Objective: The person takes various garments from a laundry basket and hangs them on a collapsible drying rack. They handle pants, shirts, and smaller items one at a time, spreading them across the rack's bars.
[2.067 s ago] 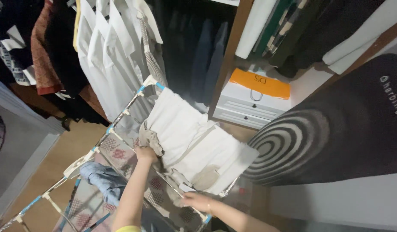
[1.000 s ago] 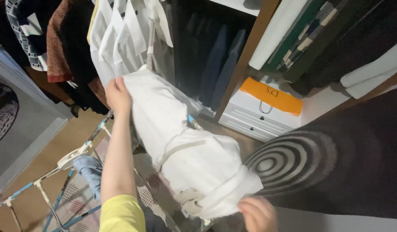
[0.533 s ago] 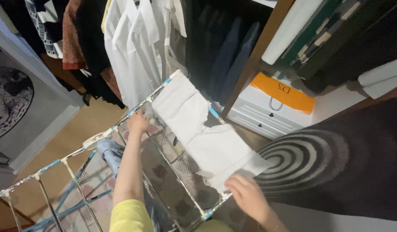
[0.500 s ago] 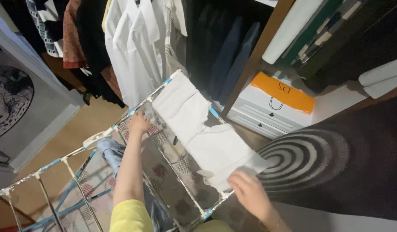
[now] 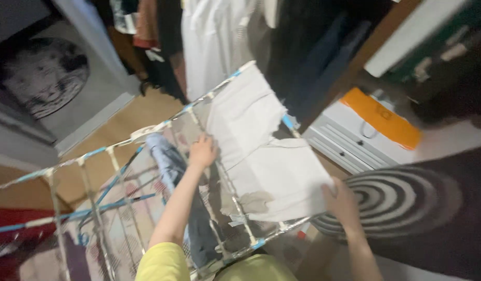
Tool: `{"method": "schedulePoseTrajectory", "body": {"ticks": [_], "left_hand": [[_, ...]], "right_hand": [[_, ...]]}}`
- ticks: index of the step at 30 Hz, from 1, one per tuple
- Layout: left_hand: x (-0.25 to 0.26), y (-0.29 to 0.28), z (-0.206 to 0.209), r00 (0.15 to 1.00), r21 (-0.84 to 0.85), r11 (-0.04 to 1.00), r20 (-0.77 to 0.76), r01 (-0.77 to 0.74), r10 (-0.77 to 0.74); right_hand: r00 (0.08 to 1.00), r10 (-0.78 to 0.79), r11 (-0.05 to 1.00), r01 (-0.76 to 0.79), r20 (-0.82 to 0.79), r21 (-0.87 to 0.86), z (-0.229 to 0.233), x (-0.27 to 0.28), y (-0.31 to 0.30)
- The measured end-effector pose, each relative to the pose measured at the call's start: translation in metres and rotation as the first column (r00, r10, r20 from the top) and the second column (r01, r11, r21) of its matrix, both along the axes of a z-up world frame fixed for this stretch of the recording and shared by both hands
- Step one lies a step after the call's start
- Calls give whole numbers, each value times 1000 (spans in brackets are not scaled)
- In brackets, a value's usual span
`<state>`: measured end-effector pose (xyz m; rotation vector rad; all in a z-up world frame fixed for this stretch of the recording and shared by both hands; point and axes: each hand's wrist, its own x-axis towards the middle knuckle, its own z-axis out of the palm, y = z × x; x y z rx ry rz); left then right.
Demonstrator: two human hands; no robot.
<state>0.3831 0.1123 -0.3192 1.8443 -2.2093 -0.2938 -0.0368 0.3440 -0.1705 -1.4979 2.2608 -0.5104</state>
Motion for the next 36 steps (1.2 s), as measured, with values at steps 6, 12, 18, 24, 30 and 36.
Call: {"method": "schedulePoseTrajectory", "body": {"ticks": [6,12,18,24,30,36], "left_hand": [[28,83,14,991,-250,967,-111,46,-76],[65,185,29,933,-196,950,-318,-242,172],[-76,276,70,803,-92,969,-580,-229,135],[-256,283,135,771,-341,932,-559,121,-305],[-300,253,116,837,-45,985,-521,166,-165],[-298,248,119,795,-162,980,-577,115,-188]], "right_hand": [[997,71,992,-74,-29,-106,-19,-16,4],[901,282,956,-234,330,-177,-75,-93,-29],[762,355,933,-322,542,-159,-62,-127,-121],[489,458,820,-555,742,-140,-86,-84,-207],[469,668,674,-710,578,-204,-103,-101,-243],[557,796,603,-694,238,-393,33,-50,-216]]}}
